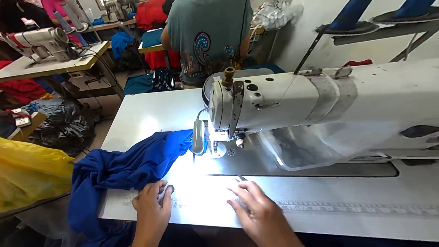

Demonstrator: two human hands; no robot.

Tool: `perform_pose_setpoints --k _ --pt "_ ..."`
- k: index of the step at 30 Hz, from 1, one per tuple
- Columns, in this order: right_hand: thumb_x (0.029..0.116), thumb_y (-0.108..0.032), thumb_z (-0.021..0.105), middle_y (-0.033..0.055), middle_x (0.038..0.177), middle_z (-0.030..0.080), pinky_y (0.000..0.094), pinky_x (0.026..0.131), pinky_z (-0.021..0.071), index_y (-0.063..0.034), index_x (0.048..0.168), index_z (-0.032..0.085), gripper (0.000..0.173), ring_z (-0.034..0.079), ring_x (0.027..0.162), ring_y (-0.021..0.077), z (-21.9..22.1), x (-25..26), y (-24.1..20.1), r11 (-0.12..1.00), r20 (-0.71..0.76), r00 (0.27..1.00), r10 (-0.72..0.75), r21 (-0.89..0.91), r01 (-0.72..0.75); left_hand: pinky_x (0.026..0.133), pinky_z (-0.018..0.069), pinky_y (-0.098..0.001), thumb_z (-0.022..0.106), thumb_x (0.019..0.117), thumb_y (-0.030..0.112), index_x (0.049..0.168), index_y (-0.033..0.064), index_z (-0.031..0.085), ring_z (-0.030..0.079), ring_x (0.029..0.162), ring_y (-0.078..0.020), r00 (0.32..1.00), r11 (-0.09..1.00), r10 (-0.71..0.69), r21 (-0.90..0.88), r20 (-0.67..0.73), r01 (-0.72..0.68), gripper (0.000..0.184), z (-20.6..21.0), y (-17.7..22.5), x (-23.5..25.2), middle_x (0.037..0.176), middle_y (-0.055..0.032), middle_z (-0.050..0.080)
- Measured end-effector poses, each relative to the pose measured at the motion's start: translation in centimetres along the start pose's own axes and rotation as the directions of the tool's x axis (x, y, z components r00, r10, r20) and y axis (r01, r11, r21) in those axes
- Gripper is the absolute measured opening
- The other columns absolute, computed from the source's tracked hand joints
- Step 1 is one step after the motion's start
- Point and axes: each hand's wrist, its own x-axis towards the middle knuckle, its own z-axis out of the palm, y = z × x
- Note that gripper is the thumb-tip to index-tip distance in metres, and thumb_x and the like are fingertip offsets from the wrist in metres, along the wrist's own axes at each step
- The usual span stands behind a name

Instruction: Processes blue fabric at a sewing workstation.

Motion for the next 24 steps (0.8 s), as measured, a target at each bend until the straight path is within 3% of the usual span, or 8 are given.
perform_pose_setpoints --k 5,7,10,12,15,18,22,24 --pt "0.0963 -0.024 0.061 0.0171 0.108 0.065 0.0249 0.055 0.0483 -0.0047 0.113 0.076 0.029 0.056 0.067 0.012 -3.4 0.1 2.0 0.996 -0.044 0.997 0.071 0.056 -0.068 0.076 0.0567 -0.02 0.062 0.0962 0.026 0.106 0.008 0.074 0.065 0.084 -0.0021 0.998 0.951 -0.027 -0.31 -0.061 0.007 0.024 -2.0 -0.8 -1.1 0.095 0.0027 0.069" --pt "0.0968 -0.023 0.062 0.0191 0.109 0.064 0.0223 0.056 0.0468 -0.0029 0.116 0.075 0.031 0.055 0.068 0.0106 -4.6 0.1 2.9 0.992 -0.047 0.993 0.108 0.071 -0.105 0.073 0.0569 -0.0182 0.066 0.0974 0.029 0.099 0.0125 0.071 0.065 0.081 -0.0009 0.998 0.866 0.013 -0.498 -0.061 -0.042 0.017 -3.5 -1.4 -2.0 0.09 0.0059 0.069" --pt "0.0972 -0.022 0.062 0.0208 0.109 0.062 0.0187 0.058 0.0438 0.0009 0.117 0.074 0.033 0.053 0.07 0.0082 -5.3 -0.2 4.4 0.986 -0.072 0.987 0.142 0.098 -0.135 0.07 0.0534 -0.0158 0.063 0.1007 0.042 0.091 0.0208 0.068 0.062 0.076 0.0032 0.968 0.747 0.18 -0.665 0.174 -0.019 0.024 -6.8 -3.1 -4.0 0.082 0.0112 0.064" --pt "0.0981 -0.021 0.061 0.0216 0.106 0.062 0.0161 0.058 0.0417 0.0039 0.116 0.073 0.033 0.051 0.071 0.0065 -5.4 -0.4 4.8 0.985 -0.099 0.984 0.149 0.108 -0.138 0.074 0.0552 -0.0183 0.065 0.0996 0.041 0.092 0.0155 0.07 0.064 0.081 0.0015 0.857 0.725 0.278 -0.68 0.434 0.109 0.027 -8.3 -4.4 -5.3 0.085 0.0072 0.067" --pt "0.0992 -0.018 0.06 0.0224 0.097 0.064 0.0192 0.063 0.0441 0.007 0.11 0.072 0.03 0.054 0.075 0.0115 -4.8 -0.8 4.2 0.993 -0.138 0.987 0.084 0.099 -0.071 0.078 0.0589 -0.026 0.071 0.0949 0.021 0.104 -0.0015 0.073 0.069 0.082 -0.0078 0.662 0.803 0.239 -0.528 0.71 0.277 0.025 -7.3 -5.4 -7.3 0.093 -0.0081 0.073" --pt "0.1002 -0.023 0.062 0.0179 0.094 0.067 0.0311 0.084 0.0509 -0.0031 0.108 0.074 0.024 0.062 0.091 0.0223 -3.4 -1.6 3.2 0.998 -0.107 0.994 0.008 0.062 -0.001 0.083 0.0593 -0.0322 0.065 0.0961 0.012 0.118 -0.0027 0.07 0.071 0.087 -0.0135 0.642 0.843 -0.025 -0.329 0.766 0.425 0.027 -2.5 -5.0 -8.4 0.101 -0.0122 0.073" --pt "0.0995 -0.043 0.062 0.0135 0.101 0.066 0.0475 0.098 0.0343 -0.0155 0.108 0.075 0.032 0.055 0.106 0.0308 -1.6 -2.1 3.1 0.995 -0.076 0.996 -0.045 -0.089 0.038 0.109 0.045 -0.0437 0.068 0.0964 0.014 0.127 -0.0122 0.062 0.062 0.123 -0.031 0.623 0.82 -0.359 -0.083 0.695 0.566 0.041 1.4 -2.5 -5.7 0.126 -0.0272 0.066" --pt "0.0978 -0.051 0.061 0.0122 0.107 0.068 0.0491 0.101 0.0328 -0.0184 0.111 0.076 0.038 0.055 0.109 0.0318 -1.6 -2.0 3.5 0.982 -0.057 0.997 -0.055 -0.186 0.043 0.123 0.0258 -0.0462 0.05 0.1062 0.006 0.14 -0.0177 0.048 0.041 0.146 -0.0409 0.36 0.816 -0.454 0.219 0.815 0.535 0.041 -1.8 0.8 -1.7 0.149 -0.0332 0.048"
